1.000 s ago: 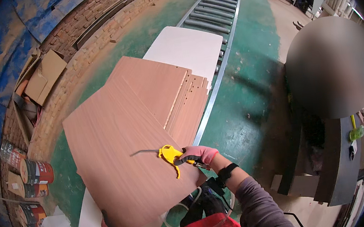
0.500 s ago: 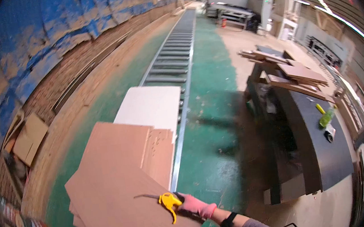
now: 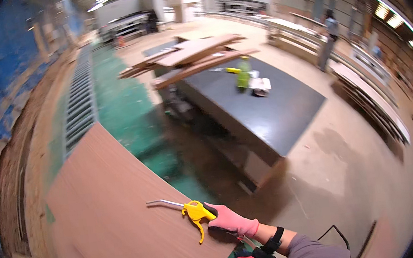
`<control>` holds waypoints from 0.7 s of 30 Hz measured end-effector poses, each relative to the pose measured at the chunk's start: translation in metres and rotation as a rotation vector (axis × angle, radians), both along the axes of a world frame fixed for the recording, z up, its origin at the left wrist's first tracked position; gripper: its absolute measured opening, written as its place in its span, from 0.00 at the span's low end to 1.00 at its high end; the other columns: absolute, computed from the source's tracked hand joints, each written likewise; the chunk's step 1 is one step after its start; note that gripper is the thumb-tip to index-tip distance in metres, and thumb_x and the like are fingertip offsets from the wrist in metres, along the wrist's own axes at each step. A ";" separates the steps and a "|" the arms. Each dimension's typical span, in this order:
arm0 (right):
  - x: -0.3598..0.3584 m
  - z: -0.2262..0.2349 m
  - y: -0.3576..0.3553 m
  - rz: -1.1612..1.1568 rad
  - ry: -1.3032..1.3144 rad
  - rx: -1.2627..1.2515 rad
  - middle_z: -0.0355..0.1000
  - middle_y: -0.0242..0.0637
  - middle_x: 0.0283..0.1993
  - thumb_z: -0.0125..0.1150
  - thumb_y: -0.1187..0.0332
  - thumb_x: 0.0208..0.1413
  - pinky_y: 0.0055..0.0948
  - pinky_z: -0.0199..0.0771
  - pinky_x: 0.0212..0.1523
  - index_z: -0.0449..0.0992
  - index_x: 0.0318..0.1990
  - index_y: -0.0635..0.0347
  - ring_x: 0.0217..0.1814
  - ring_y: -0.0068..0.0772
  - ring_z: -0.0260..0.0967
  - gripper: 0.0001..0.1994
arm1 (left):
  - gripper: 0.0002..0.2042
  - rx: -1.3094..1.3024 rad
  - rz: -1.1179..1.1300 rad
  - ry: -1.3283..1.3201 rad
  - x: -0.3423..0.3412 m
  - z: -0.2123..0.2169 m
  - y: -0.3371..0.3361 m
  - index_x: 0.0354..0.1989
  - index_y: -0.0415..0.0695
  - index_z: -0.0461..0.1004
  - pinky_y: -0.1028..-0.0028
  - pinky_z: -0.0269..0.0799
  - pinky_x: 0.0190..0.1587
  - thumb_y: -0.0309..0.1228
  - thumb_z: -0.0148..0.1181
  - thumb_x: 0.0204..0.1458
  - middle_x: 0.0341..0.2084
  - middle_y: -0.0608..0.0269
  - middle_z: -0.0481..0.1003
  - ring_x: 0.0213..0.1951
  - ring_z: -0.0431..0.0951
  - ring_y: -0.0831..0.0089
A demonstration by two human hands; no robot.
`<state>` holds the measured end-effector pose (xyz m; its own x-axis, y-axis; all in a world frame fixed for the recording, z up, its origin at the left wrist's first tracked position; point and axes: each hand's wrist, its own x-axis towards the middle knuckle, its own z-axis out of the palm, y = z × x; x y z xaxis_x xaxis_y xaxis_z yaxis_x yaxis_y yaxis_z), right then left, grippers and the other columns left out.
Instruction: Inspecting, cleaning, and prepping wooden panels in a furniture factory using a cloth, liquid, air gun, and scraper.
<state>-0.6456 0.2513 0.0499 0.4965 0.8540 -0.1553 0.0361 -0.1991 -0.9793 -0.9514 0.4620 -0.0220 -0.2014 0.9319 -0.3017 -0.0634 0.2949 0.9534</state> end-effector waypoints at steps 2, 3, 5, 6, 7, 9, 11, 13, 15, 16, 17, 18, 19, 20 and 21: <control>0.024 0.005 -0.059 -0.134 0.031 0.044 0.70 0.34 0.52 0.57 0.73 0.41 0.22 0.59 0.56 0.57 0.63 0.62 0.51 0.18 0.62 0.35 | 0.20 -0.005 -0.098 0.011 0.043 0.005 -0.017 0.39 0.35 0.72 0.69 0.68 0.39 0.44 0.48 0.56 0.35 0.61 0.73 0.35 0.72 0.69; 0.033 0.006 -0.086 -0.221 0.019 0.030 0.70 0.32 0.51 0.58 0.73 0.41 0.21 0.60 0.55 0.59 0.62 0.62 0.50 0.18 0.62 0.35 | 0.20 -0.006 -0.144 0.014 0.062 0.006 -0.025 0.39 0.35 0.72 0.69 0.68 0.39 0.43 0.48 0.56 0.34 0.61 0.73 0.34 0.72 0.70; 0.043 0.007 -0.139 -0.412 0.073 0.071 0.71 0.29 0.46 0.58 0.72 0.41 0.20 0.63 0.50 0.63 0.59 0.63 0.46 0.16 0.64 0.31 | 0.20 -0.006 -0.232 0.015 0.100 0.008 -0.044 0.38 0.35 0.72 0.69 0.68 0.38 0.43 0.48 0.56 0.33 0.61 0.73 0.34 0.71 0.70; 0.046 0.006 -0.166 -0.501 0.081 0.069 0.71 0.28 0.44 0.58 0.72 0.41 0.20 0.64 0.49 0.65 0.57 0.63 0.44 0.16 0.64 0.30 | 0.19 -0.009 -0.273 0.016 0.117 0.008 -0.053 0.38 0.35 0.72 0.69 0.68 0.38 0.43 0.48 0.56 0.33 0.61 0.73 0.33 0.71 0.70; 0.046 0.003 -0.188 -0.603 0.073 0.029 0.71 0.27 0.43 0.58 0.72 0.41 0.19 0.64 0.46 0.67 0.55 0.64 0.43 0.15 0.63 0.28 | 0.19 -0.014 -0.317 0.015 0.134 0.006 -0.060 0.37 0.35 0.72 0.69 0.68 0.38 0.43 0.47 0.56 0.32 0.62 0.73 0.33 0.71 0.71; 0.042 -0.003 -0.234 -0.787 0.075 0.073 0.71 0.27 0.40 0.58 0.73 0.41 0.18 0.66 0.42 0.68 0.53 0.65 0.39 0.14 0.64 0.26 | 0.19 -0.024 -0.410 0.006 0.166 0.004 -0.079 0.37 0.35 0.73 0.69 0.68 0.37 0.42 0.47 0.56 0.32 0.62 0.73 0.32 0.71 0.71; 0.031 -0.012 -0.275 -0.969 0.154 0.089 0.71 0.28 0.38 0.58 0.73 0.42 0.18 0.67 0.38 0.69 0.51 0.66 0.35 0.15 0.65 0.23 | 0.19 -0.040 -0.515 0.001 0.198 -0.001 -0.096 0.36 0.35 0.73 0.70 0.68 0.37 0.42 0.47 0.57 0.31 0.62 0.73 0.31 0.71 0.72; 0.020 -0.023 -0.307 -1.118 0.194 0.126 0.71 0.28 0.36 0.58 0.73 0.42 0.18 0.68 0.35 0.70 0.48 0.66 0.33 0.16 0.65 0.21 | 0.18 -0.059 -0.640 -0.009 0.227 -0.007 -0.111 0.35 0.35 0.73 0.70 0.68 0.36 0.41 0.47 0.57 0.30 0.63 0.73 0.31 0.71 0.72; 0.012 -0.034 -0.332 -1.250 0.243 0.095 0.70 0.28 0.34 0.58 0.74 0.42 0.18 0.68 0.34 0.71 0.45 0.67 0.32 0.17 0.66 0.19 | 0.18 -0.072 -0.758 -0.020 0.257 -0.011 -0.125 0.34 0.35 0.73 0.70 0.68 0.36 0.41 0.47 0.57 0.29 0.63 0.73 0.30 0.71 0.73; 0.008 -0.038 -0.343 -1.323 0.251 0.084 0.70 0.28 0.33 0.58 0.74 0.42 0.18 0.69 0.33 0.72 0.44 0.67 0.32 0.17 0.66 0.18 | 0.18 -0.068 -0.825 -0.021 0.272 -0.012 -0.131 0.34 0.35 0.73 0.70 0.68 0.36 0.41 0.47 0.57 0.29 0.63 0.73 0.30 0.71 0.73; 0.005 -0.042 -0.352 -1.383 0.287 0.154 0.70 0.29 0.31 0.58 0.75 0.41 0.20 0.69 0.32 0.72 0.41 0.68 0.30 0.18 0.66 0.16 | 0.18 -0.072 -0.907 -0.051 0.289 -0.013 -0.138 0.33 0.35 0.73 0.70 0.68 0.35 0.40 0.47 0.57 0.28 0.63 0.73 0.29 0.71 0.73; 0.002 -0.046 -0.358 -1.424 0.289 0.169 0.70 0.29 0.30 0.58 0.76 0.41 0.20 0.68 0.31 0.72 0.41 0.68 0.29 0.19 0.66 0.15 | 0.18 -0.037 -0.998 -0.002 0.304 -0.012 -0.144 0.30 0.35 0.73 0.71 0.66 0.34 0.40 0.47 0.57 0.25 0.66 0.71 0.28 0.68 0.75; 0.000 -0.050 -0.363 -1.464 0.285 0.177 0.70 0.30 0.30 0.57 0.76 0.40 0.20 0.68 0.30 0.72 0.40 0.68 0.28 0.20 0.66 0.15 | 0.18 -0.012 -1.088 0.006 0.318 -0.013 -0.150 0.27 0.35 0.72 0.71 0.65 0.32 0.39 0.47 0.57 0.23 0.68 0.70 0.27 0.66 0.76; -0.002 -0.053 -0.367 -1.508 0.282 0.169 0.69 0.30 0.29 0.57 0.77 0.40 0.21 0.68 0.29 0.72 0.39 0.68 0.27 0.21 0.65 0.15 | 0.18 0.005 -1.163 -0.026 0.331 -0.013 -0.155 0.23 0.35 0.71 0.71 0.63 0.30 0.38 0.47 0.57 0.20 0.70 0.68 0.25 0.64 0.78; -0.003 -0.056 -0.368 -1.530 0.270 0.178 0.68 0.30 0.28 0.57 0.77 0.39 0.22 0.67 0.28 0.72 0.38 0.67 0.26 0.23 0.65 0.14 | 0.20 0.060 -1.189 0.059 0.344 -0.013 -0.157 0.19 0.34 0.67 0.73 0.59 0.28 0.38 0.47 0.57 0.16 0.71 0.64 0.24 0.58 0.80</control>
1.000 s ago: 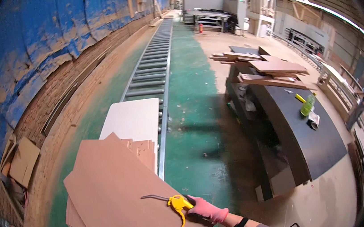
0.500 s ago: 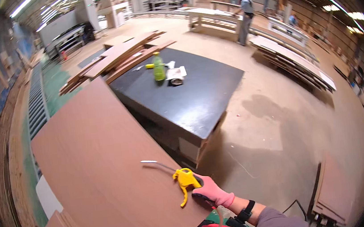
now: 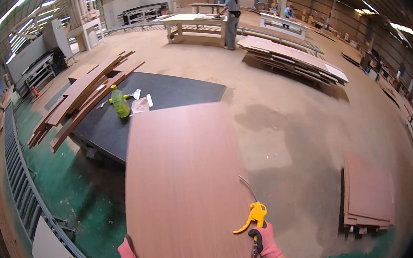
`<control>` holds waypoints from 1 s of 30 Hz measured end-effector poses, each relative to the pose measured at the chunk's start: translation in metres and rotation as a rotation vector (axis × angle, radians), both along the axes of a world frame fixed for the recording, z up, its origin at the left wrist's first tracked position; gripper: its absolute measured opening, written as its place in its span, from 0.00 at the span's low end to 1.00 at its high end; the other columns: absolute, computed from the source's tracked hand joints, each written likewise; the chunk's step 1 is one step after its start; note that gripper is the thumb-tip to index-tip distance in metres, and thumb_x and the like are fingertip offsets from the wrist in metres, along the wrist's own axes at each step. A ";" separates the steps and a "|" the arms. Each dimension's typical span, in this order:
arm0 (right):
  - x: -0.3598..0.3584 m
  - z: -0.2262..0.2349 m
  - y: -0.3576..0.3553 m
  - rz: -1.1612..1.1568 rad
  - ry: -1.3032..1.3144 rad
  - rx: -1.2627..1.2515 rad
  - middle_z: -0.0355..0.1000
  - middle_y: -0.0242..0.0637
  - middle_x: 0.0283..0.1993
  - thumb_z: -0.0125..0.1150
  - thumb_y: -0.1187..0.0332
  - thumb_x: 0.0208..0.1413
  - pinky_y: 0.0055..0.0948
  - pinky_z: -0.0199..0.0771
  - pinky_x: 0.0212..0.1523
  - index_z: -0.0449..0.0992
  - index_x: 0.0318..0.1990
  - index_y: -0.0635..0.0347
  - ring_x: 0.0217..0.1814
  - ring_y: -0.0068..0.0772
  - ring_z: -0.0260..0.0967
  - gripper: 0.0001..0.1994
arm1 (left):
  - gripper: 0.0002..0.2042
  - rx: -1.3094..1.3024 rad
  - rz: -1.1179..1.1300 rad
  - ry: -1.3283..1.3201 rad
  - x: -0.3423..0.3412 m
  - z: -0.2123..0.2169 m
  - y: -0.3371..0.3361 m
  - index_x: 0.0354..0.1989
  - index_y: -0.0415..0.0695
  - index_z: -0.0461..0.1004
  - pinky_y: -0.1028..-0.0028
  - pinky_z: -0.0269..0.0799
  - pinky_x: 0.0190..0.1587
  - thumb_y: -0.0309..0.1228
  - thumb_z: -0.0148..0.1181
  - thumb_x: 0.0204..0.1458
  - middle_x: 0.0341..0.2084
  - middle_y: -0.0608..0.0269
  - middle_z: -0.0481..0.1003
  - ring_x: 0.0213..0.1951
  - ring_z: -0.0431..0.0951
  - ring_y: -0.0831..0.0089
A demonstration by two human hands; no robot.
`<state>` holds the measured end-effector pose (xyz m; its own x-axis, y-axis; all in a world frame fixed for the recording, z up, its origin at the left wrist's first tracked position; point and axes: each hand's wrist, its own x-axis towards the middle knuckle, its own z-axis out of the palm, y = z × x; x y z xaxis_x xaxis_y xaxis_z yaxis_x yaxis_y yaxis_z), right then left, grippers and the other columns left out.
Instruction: Inspecting, cleaning, and prepping wooden panels in a furniture factory using a cloth, liquid, air gun, and scraper.
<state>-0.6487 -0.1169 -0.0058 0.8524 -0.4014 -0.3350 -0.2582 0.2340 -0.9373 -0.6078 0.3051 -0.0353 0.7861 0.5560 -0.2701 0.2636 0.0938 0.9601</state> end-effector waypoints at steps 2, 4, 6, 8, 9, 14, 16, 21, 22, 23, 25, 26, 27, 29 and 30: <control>-0.002 -0.005 0.000 -0.032 0.030 0.015 0.68 0.31 0.28 0.57 0.77 0.39 0.22 0.67 0.28 0.72 0.37 0.68 0.26 0.24 0.65 0.13 | 0.21 0.159 -0.084 0.100 0.023 0.001 0.000 0.21 0.33 0.69 0.71 0.61 0.29 0.41 0.47 0.57 0.16 0.65 0.67 0.23 0.62 0.76; -0.003 -0.008 0.002 -0.084 0.011 0.030 0.67 0.30 0.27 0.57 0.78 0.38 0.22 0.68 0.29 0.71 0.35 0.68 0.26 0.24 0.65 0.12 | 0.22 0.294 -0.160 0.170 0.044 0.000 0.000 0.23 0.34 0.72 0.69 0.63 0.31 0.43 0.47 0.56 0.17 0.59 0.70 0.24 0.66 0.71; -0.001 -0.011 0.005 -0.107 0.037 0.022 0.67 0.31 0.27 0.57 0.78 0.38 0.22 0.68 0.29 0.71 0.35 0.68 0.26 0.25 0.66 0.12 | 0.22 0.374 -0.218 0.266 0.065 -0.001 -0.001 0.25 0.35 0.74 0.66 0.64 0.32 0.46 0.47 0.55 0.21 0.51 0.73 0.25 0.71 0.63; 0.004 -0.015 0.009 -0.162 0.064 0.045 0.68 0.32 0.29 0.57 0.78 0.38 0.24 0.71 0.31 0.71 0.37 0.68 0.27 0.28 0.67 0.13 | 0.23 0.429 -0.256 0.287 0.084 0.000 -0.002 0.27 0.37 0.76 0.64 0.65 0.34 0.48 0.47 0.54 0.25 0.48 0.75 0.28 0.73 0.56; 0.009 -0.018 0.011 -0.161 0.003 0.101 0.68 0.32 0.29 0.57 0.78 0.38 0.24 0.71 0.32 0.71 0.38 0.68 0.27 0.28 0.68 0.14 | 0.23 0.439 -0.272 0.318 0.095 0.001 -0.003 0.28 0.38 0.77 0.62 0.65 0.35 0.48 0.47 0.54 0.27 0.47 0.75 0.30 0.73 0.52; 0.055 -0.037 0.034 -0.231 -0.074 0.257 0.69 0.32 0.32 0.58 0.80 0.41 0.25 0.73 0.34 0.71 0.41 0.66 0.30 0.28 0.69 0.15 | 0.21 0.757 -0.361 0.153 0.167 0.007 0.005 0.39 0.40 0.75 0.62 0.67 0.47 0.47 0.50 0.51 0.35 0.46 0.75 0.41 0.73 0.51; 0.078 -0.043 0.051 -0.243 -0.117 0.286 0.69 0.31 0.33 0.58 0.81 0.44 0.23 0.72 0.34 0.71 0.43 0.65 0.31 0.25 0.69 0.15 | 0.22 0.829 -0.339 0.044 0.198 0.009 0.013 0.47 0.41 0.71 0.62 0.63 0.53 0.45 0.52 0.50 0.45 0.47 0.72 0.48 0.70 0.52; 0.155 -0.041 0.093 -0.107 -0.225 0.097 0.66 0.26 0.36 0.59 0.81 0.41 0.17 0.68 0.34 0.69 0.48 0.62 0.34 0.19 0.64 0.22 | 0.32 0.934 -0.106 0.104 0.193 -0.005 0.008 0.60 0.39 0.57 0.58 0.51 0.62 0.41 0.58 0.48 0.57 0.41 0.59 0.59 0.59 0.49; 0.172 -0.040 0.100 -0.095 -0.278 0.079 0.65 0.25 0.35 0.58 0.81 0.41 0.17 0.67 0.31 0.68 0.48 0.62 0.31 0.19 0.64 0.22 | 0.33 0.908 -0.052 0.105 0.179 -0.011 0.002 0.61 0.38 0.55 0.58 0.51 0.62 0.40 0.58 0.49 0.57 0.40 0.58 0.59 0.58 0.48; 0.187 -0.038 0.102 -0.043 -0.181 0.037 0.65 0.26 0.35 0.57 0.80 0.41 0.18 0.66 0.29 0.67 0.48 0.61 0.29 0.18 0.63 0.22 | 0.35 0.883 -0.002 0.122 0.166 -0.016 -0.003 0.62 0.37 0.52 0.59 0.51 0.63 0.40 0.58 0.49 0.57 0.38 0.57 0.60 0.57 0.47; 0.217 -0.044 0.111 -0.005 -0.213 0.042 0.64 0.26 0.34 0.56 0.80 0.42 0.17 0.63 0.25 0.66 0.48 0.60 0.26 0.17 0.60 0.21 | 0.36 0.499 -0.096 0.094 0.146 -0.025 -0.012 0.65 0.37 0.46 0.62 0.51 0.63 0.39 0.57 0.51 0.61 0.39 0.53 0.62 0.55 0.50; 0.230 -0.048 0.115 0.003 -0.173 0.003 0.65 0.29 0.36 0.56 0.79 0.42 0.19 0.65 0.28 0.65 0.50 0.63 0.28 0.20 0.63 0.23 | 0.35 0.301 -0.155 0.061 0.138 -0.028 -0.021 0.64 0.37 0.47 0.64 0.52 0.63 0.38 0.55 0.53 0.61 0.41 0.54 0.62 0.56 0.53; 0.242 -0.053 0.119 0.022 -0.158 -0.049 0.66 0.33 0.38 0.56 0.78 0.42 0.21 0.67 0.30 0.63 0.52 0.65 0.31 0.23 0.65 0.25 | 0.33 0.076 -0.213 0.009 0.130 -0.030 -0.032 0.64 0.37 0.48 0.67 0.53 0.63 0.38 0.53 0.54 0.61 0.43 0.54 0.63 0.56 0.55; 0.264 -0.064 0.126 0.067 -0.111 -0.183 0.67 0.41 0.44 0.56 0.75 0.43 0.26 0.69 0.38 0.59 0.56 0.70 0.39 0.32 0.67 0.29 | 0.29 0.008 -0.396 0.030 0.131 -0.029 -0.051 0.65 0.38 0.48 0.70 0.58 0.60 0.33 0.49 0.57 0.58 0.50 0.62 0.58 0.64 0.64; 0.274 -0.068 0.128 0.092 -0.077 -0.265 0.66 0.47 0.48 0.56 0.74 0.43 0.29 0.69 0.44 0.56 0.58 0.73 0.44 0.37 0.68 0.31 | 0.28 -0.108 -0.438 0.018 0.136 -0.027 -0.062 0.65 0.38 0.48 0.71 0.58 0.60 0.32 0.48 0.58 0.58 0.52 0.62 0.57 0.65 0.66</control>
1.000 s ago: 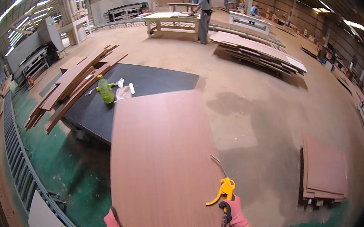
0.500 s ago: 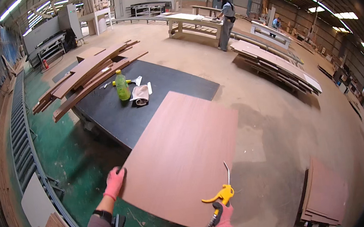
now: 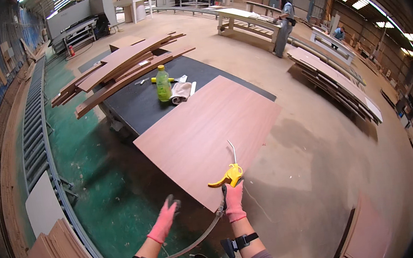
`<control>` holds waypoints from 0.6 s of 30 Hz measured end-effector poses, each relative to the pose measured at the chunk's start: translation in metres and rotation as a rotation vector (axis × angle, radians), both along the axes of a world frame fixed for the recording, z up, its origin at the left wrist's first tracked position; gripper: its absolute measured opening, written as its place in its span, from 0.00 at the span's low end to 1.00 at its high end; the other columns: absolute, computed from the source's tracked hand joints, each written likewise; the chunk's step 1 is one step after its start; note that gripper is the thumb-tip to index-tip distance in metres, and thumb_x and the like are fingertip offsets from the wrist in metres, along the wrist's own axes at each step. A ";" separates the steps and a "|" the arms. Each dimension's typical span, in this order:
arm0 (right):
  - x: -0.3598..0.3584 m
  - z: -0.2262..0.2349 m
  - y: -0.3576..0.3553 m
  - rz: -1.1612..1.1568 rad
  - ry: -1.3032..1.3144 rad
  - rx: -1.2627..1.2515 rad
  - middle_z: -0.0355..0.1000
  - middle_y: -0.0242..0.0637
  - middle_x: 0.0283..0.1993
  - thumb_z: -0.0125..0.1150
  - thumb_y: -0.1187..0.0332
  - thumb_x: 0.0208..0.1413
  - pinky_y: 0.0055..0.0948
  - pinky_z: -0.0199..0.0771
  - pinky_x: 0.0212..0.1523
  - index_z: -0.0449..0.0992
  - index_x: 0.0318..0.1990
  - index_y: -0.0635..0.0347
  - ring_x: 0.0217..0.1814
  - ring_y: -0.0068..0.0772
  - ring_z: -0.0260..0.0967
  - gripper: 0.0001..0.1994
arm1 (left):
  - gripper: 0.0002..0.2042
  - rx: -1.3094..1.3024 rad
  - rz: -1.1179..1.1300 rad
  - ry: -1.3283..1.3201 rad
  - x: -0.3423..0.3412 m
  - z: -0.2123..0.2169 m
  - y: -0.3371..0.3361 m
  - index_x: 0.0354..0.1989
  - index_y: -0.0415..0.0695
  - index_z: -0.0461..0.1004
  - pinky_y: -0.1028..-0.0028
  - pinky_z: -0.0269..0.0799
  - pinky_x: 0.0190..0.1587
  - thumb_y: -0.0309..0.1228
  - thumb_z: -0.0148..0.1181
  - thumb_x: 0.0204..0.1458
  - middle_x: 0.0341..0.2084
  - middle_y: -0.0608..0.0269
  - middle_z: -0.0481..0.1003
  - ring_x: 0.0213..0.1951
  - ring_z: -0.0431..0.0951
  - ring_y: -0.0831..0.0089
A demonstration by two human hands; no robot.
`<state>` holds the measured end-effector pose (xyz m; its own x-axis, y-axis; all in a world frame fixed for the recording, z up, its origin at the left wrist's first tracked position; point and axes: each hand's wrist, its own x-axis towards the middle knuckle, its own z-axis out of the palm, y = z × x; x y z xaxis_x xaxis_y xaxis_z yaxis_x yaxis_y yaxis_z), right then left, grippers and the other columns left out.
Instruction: Inspecting, cleaning, and prepping wooden panels in a furniture factory using a cloth, liquid, air gun, and scraper.
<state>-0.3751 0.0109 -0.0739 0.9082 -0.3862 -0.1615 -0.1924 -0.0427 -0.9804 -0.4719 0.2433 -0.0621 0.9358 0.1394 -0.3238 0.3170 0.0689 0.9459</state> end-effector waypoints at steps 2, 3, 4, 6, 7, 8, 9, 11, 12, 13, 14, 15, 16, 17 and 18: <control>0.012 -0.007 0.000 0.044 0.084 -0.115 0.60 0.59 0.56 0.57 0.69 0.43 0.35 0.60 0.57 0.50 0.61 0.79 0.57 0.49 0.60 0.37 | 0.27 -0.172 -0.080 0.034 0.008 0.007 -0.023 0.65 0.40 0.51 0.73 0.58 0.59 0.35 0.48 0.58 0.57 0.55 0.63 0.58 0.64 0.70; 0.018 -0.009 -0.001 0.076 0.134 -0.146 0.54 0.66 0.61 0.57 0.67 0.43 0.37 0.52 0.64 0.46 0.61 0.82 0.65 0.55 0.52 0.40 | 0.28 -0.122 -0.119 0.023 0.017 0.011 -0.030 0.64 0.39 0.51 0.73 0.58 0.59 0.37 0.49 0.58 0.57 0.55 0.63 0.58 0.63 0.70; 0.023 -0.012 -0.001 0.081 0.155 -0.179 0.53 0.66 0.61 0.57 0.66 0.43 0.37 0.51 0.65 0.46 0.61 0.81 0.65 0.56 0.51 0.40 | 0.29 -0.066 -0.152 0.042 0.024 0.016 -0.036 0.64 0.38 0.50 0.73 0.57 0.59 0.38 0.49 0.57 0.57 0.55 0.63 0.59 0.62 0.70; 0.038 -0.018 -0.004 0.134 0.180 -0.243 0.53 0.67 0.61 0.56 0.65 0.43 0.37 0.51 0.65 0.46 0.61 0.81 0.65 0.58 0.50 0.40 | 0.34 -0.073 -0.209 0.021 0.036 0.024 -0.038 0.64 0.34 0.49 0.71 0.55 0.61 0.43 0.52 0.55 0.59 0.52 0.61 0.62 0.58 0.66; 0.047 -0.021 -0.006 0.161 0.192 -0.276 0.53 0.68 0.61 0.56 0.65 0.43 0.38 0.51 0.65 0.46 0.62 0.81 0.65 0.59 0.50 0.40 | 0.34 -0.018 -0.198 0.009 0.039 0.028 -0.038 0.64 0.34 0.49 0.71 0.54 0.61 0.43 0.52 0.55 0.59 0.51 0.61 0.62 0.58 0.64; 0.056 -0.024 -0.006 0.183 0.197 -0.304 0.53 0.68 0.61 0.56 0.65 0.43 0.38 0.51 0.65 0.47 0.61 0.80 0.65 0.59 0.50 0.40 | 0.35 0.038 -0.187 0.000 0.043 0.031 -0.038 0.64 0.33 0.48 0.71 0.54 0.62 0.43 0.52 0.55 0.60 0.50 0.60 0.62 0.58 0.63; 0.065 -0.025 -0.008 0.214 0.193 -0.310 0.53 0.68 0.60 0.56 0.65 0.43 0.38 0.52 0.65 0.47 0.61 0.80 0.65 0.59 0.51 0.40 | 0.35 0.094 -0.166 -0.012 0.048 0.034 -0.037 0.64 0.33 0.48 0.71 0.53 0.62 0.43 0.52 0.55 0.60 0.49 0.60 0.62 0.57 0.62; 0.078 -0.020 -0.010 0.258 0.116 -0.329 0.59 0.67 0.56 0.56 0.66 0.42 0.40 0.60 0.59 0.53 0.59 0.79 0.59 0.59 0.58 0.36 | 0.34 0.207 -0.098 0.060 0.052 0.035 -0.035 0.64 0.35 0.50 0.72 0.56 0.60 0.42 0.52 0.55 0.58 0.48 0.62 0.60 0.61 0.63; 0.079 -0.012 -0.014 0.327 0.086 -0.259 0.64 0.62 0.52 0.56 0.68 0.43 0.39 0.64 0.53 0.56 0.57 0.78 0.54 0.55 0.63 0.33 | 0.33 0.219 -0.060 -0.009 0.049 0.033 -0.032 0.64 0.36 0.51 0.73 0.58 0.58 0.42 0.52 0.55 0.57 0.49 0.63 0.58 0.63 0.65; 0.078 -0.002 -0.013 0.348 0.115 -0.231 0.68 0.57 0.48 0.56 0.69 0.43 0.37 0.68 0.48 0.60 0.54 0.77 0.49 0.51 0.68 0.29 | 0.32 0.212 -0.016 0.005 0.044 0.029 -0.028 0.64 0.38 0.53 0.74 0.60 0.56 0.41 0.52 0.55 0.56 0.50 0.65 0.56 0.65 0.67; 0.065 0.010 -0.016 0.408 0.026 -0.135 0.70 0.50 0.44 0.55 0.71 0.44 0.34 0.69 0.44 0.63 0.51 0.75 0.44 0.44 0.69 0.25 | 0.28 0.174 0.026 0.067 0.034 0.023 -0.020 0.62 0.40 0.57 0.77 0.62 0.52 0.40 0.52 0.55 0.54 0.56 0.68 0.52 0.67 0.73; 0.046 0.027 -0.021 0.383 0.008 -0.100 0.72 0.43 0.40 0.55 0.74 0.44 0.31 0.70 0.39 0.66 0.48 0.73 0.40 0.37 0.71 0.21 | 0.28 0.170 0.054 -0.017 0.014 0.016 -0.007 0.62 0.40 0.58 0.77 0.63 0.51 0.40 0.51 0.55 0.53 0.57 0.69 0.51 0.68 0.74; 0.021 0.043 -0.021 0.411 -0.083 -0.097 0.71 0.40 0.40 0.54 0.75 0.44 0.29 0.70 0.39 0.66 0.48 0.71 0.39 0.32 0.69 0.20 | 0.27 0.152 0.079 -0.030 -0.012 0.007 0.008 0.61 0.40 0.58 0.77 0.63 0.51 0.39 0.51 0.55 0.52 0.58 0.69 0.50 0.69 0.75; -0.006 0.059 -0.016 0.465 -0.223 -0.089 0.71 0.37 0.41 0.54 0.76 0.44 0.27 0.69 0.38 0.67 0.48 0.70 0.39 0.28 0.68 0.20 | 0.26 0.122 0.125 -0.059 -0.041 -0.004 0.025 0.61 0.40 0.59 0.77 0.64 0.50 0.39 0.51 0.55 0.51 0.60 0.70 0.49 0.69 0.75; -0.026 0.073 -0.008 0.532 -0.072 -0.090 0.71 0.37 0.42 0.54 0.77 0.44 0.27 0.69 0.40 0.67 0.49 0.69 0.40 0.28 0.69 0.21 | 0.24 0.025 0.216 -0.015 -0.077 -0.016 0.042 0.58 0.39 0.63 0.77 0.64 0.50 0.38 0.51 0.55 0.47 0.61 0.73 0.47 0.71 0.76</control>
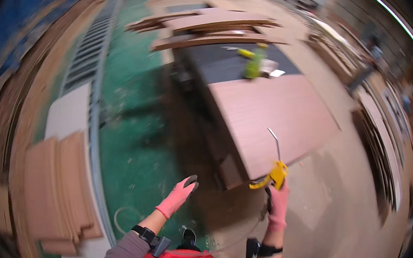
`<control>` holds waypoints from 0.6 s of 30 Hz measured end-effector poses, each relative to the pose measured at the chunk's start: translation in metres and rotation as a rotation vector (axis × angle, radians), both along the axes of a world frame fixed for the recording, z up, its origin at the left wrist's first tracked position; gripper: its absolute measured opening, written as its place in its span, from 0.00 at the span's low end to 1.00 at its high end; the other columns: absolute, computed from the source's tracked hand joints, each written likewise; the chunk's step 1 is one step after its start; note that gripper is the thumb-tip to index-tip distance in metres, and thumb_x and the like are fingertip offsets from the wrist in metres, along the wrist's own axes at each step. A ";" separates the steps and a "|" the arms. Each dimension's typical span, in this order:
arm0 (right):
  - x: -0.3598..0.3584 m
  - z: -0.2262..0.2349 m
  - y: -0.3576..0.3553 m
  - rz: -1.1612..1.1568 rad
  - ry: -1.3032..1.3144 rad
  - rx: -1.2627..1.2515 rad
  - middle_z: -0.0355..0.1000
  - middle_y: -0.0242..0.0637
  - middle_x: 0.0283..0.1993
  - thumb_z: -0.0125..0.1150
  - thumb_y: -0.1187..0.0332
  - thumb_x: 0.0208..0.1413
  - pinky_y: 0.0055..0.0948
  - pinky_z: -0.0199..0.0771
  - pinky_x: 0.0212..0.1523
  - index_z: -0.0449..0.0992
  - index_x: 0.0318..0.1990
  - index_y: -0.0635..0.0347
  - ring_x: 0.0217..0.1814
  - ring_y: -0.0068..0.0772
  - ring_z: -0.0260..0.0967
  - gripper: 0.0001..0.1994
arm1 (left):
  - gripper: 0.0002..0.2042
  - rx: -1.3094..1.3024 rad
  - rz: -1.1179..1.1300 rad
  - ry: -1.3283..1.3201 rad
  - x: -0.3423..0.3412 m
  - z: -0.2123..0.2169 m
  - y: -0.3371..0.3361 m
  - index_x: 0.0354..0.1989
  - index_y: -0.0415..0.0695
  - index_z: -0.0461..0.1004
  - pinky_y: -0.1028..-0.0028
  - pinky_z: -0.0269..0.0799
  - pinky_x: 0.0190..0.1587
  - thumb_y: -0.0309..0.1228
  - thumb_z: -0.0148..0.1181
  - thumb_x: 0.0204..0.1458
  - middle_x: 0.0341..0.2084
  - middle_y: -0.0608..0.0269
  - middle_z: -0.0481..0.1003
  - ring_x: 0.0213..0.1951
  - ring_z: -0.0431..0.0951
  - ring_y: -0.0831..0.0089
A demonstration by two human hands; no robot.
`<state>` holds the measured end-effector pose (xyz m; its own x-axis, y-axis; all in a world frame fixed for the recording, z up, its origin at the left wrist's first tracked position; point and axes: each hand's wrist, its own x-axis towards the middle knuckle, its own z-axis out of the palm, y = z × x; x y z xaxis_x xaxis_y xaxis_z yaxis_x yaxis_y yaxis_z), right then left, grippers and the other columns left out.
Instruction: Inspecting, cleaning, and prepping wooden panels in a furniture factory using a cloth, liquid, air gun, and scraper.
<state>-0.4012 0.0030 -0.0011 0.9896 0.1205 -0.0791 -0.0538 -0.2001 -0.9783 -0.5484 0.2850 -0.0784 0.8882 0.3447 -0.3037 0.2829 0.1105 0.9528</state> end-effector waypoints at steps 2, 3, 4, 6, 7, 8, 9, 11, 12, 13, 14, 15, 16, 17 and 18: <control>-0.034 0.016 0.026 0.291 0.210 0.123 0.71 0.37 0.44 0.56 0.77 0.44 0.26 0.69 0.43 0.68 0.52 0.66 0.43 0.27 0.69 0.23 | 0.23 0.106 0.127 0.207 -0.083 -0.030 0.036 0.52 0.38 0.68 0.69 0.66 0.51 0.41 0.52 0.53 0.45 0.49 0.74 0.48 0.73 0.61; -0.046 0.016 0.046 0.521 0.298 0.310 0.71 0.36 0.45 0.57 0.77 0.44 0.25 0.69 0.45 0.68 0.53 0.65 0.44 0.27 0.69 0.24 | 0.21 0.128 0.190 0.260 -0.129 -0.047 0.050 0.49 0.37 0.69 0.68 0.67 0.49 0.41 0.51 0.53 0.42 0.48 0.74 0.46 0.74 0.60; -0.059 0.013 0.071 0.569 0.434 0.220 0.71 0.36 0.45 0.58 0.77 0.45 0.25 0.69 0.46 0.68 0.53 0.65 0.46 0.27 0.68 0.23 | 0.20 0.120 0.258 0.303 -0.175 -0.061 0.064 0.47 0.37 0.71 0.67 0.68 0.47 0.40 0.50 0.53 0.40 0.46 0.75 0.44 0.75 0.60; -0.084 0.006 0.120 0.803 0.532 -0.068 0.71 0.35 0.46 0.61 0.74 0.47 0.25 0.68 0.48 0.67 0.53 0.65 0.48 0.26 0.68 0.23 | 0.18 0.243 0.459 0.434 -0.264 -0.087 0.079 0.42 0.37 0.72 0.65 0.68 0.45 0.40 0.49 0.52 0.36 0.45 0.75 0.41 0.76 0.57; -0.099 0.005 0.143 0.980 0.586 -0.088 0.71 0.34 0.46 0.63 0.73 0.49 0.25 0.68 0.47 0.68 0.52 0.64 0.47 0.26 0.68 0.21 | 0.18 0.242 0.596 0.425 -0.307 -0.099 0.082 0.42 0.38 0.72 0.63 0.68 0.44 0.41 0.49 0.51 0.35 0.44 0.75 0.40 0.75 0.54; -0.112 0.003 0.173 1.234 0.680 -0.039 0.71 0.34 0.46 0.63 0.72 0.49 0.25 0.68 0.47 0.67 0.52 0.64 0.46 0.25 0.68 0.21 | 0.19 0.148 0.683 0.462 -0.347 -0.106 0.085 0.42 0.39 0.72 0.61 0.69 0.43 0.41 0.49 0.50 0.36 0.43 0.75 0.42 0.75 0.51; -0.128 0.003 0.202 1.447 0.822 0.006 0.70 0.35 0.46 0.63 0.71 0.50 0.25 0.69 0.48 0.66 0.53 0.64 0.47 0.26 0.68 0.22 | 0.17 0.170 0.819 0.747 -0.377 -0.116 0.089 0.42 0.39 0.73 0.60 0.70 0.43 0.39 0.50 0.50 0.35 0.43 0.75 0.41 0.75 0.51; -0.167 0.008 0.259 1.551 1.113 -0.052 0.70 0.35 0.46 0.63 0.71 0.51 0.27 0.70 0.47 0.64 0.53 0.63 0.48 0.28 0.68 0.22 | 0.17 0.254 1.014 0.703 -0.441 -0.126 0.091 0.42 0.40 0.73 0.58 0.70 0.43 0.37 0.50 0.49 0.33 0.43 0.75 0.40 0.75 0.50; -0.191 0.012 0.284 1.560 0.989 -0.045 0.70 0.38 0.48 0.60 0.68 0.53 0.31 0.74 0.45 0.62 0.54 0.63 0.52 0.36 0.68 0.22 | 0.17 0.276 1.099 0.701 -0.464 -0.129 0.091 0.43 0.40 0.73 0.58 0.69 0.45 0.37 0.51 0.48 0.35 0.44 0.75 0.41 0.75 0.50; -0.217 0.011 0.313 1.598 1.010 0.015 0.69 0.39 0.49 0.59 0.67 0.54 0.31 0.75 0.43 0.63 0.54 0.63 0.53 0.37 0.68 0.22 | 0.18 0.296 1.171 0.724 -0.486 -0.131 0.096 0.44 0.41 0.72 0.59 0.69 0.46 0.37 0.52 0.47 0.36 0.45 0.75 0.42 0.74 0.51; -0.244 0.009 0.344 1.634 1.034 0.075 0.69 0.40 0.50 0.58 0.65 0.55 0.31 0.76 0.41 0.63 0.54 0.63 0.54 0.39 0.68 0.21 | 0.19 0.351 1.239 0.736 -0.505 -0.132 0.103 0.46 0.41 0.72 0.59 0.68 0.47 0.37 0.53 0.47 0.38 0.46 0.75 0.44 0.73 0.51; -0.265 0.005 0.371 1.655 1.088 0.119 0.69 0.41 0.50 0.57 0.64 0.56 0.31 0.77 0.39 0.63 0.54 0.63 0.55 0.41 0.68 0.21 | 0.21 0.441 1.259 0.744 -0.517 -0.132 0.113 0.48 0.41 0.70 0.59 0.66 0.49 0.38 0.54 0.46 0.41 0.46 0.73 0.46 0.72 0.51; -0.289 0.001 0.400 1.660 1.065 0.138 0.67 0.44 0.52 0.56 0.62 0.56 0.33 0.78 0.38 0.63 0.53 0.64 0.56 0.45 0.67 0.21 | 0.22 0.568 1.273 0.737 -0.530 -0.130 0.128 0.49 0.41 0.69 0.60 0.65 0.52 0.38 0.56 0.45 0.45 0.47 0.71 0.49 0.70 0.51; -0.311 -0.006 0.430 1.661 1.089 0.149 0.66 0.47 0.54 0.54 0.60 0.57 0.34 0.79 0.37 0.63 0.53 0.66 0.57 0.48 0.66 0.22 | 0.24 0.659 1.280 0.737 -0.541 -0.127 0.144 0.51 0.41 0.68 0.60 0.63 0.54 0.38 0.57 0.44 0.49 0.47 0.69 0.51 0.68 0.51; -0.331 -0.014 0.461 1.697 1.063 0.061 0.71 0.44 0.46 0.55 0.59 0.57 0.29 0.78 0.34 0.65 0.51 0.66 0.51 0.41 0.70 0.21 | 0.27 0.734 1.245 0.773 -0.549 -0.125 0.165 0.53 0.41 0.66 0.59 0.59 0.56 0.39 0.58 0.43 0.51 0.47 0.66 0.54 0.65 0.51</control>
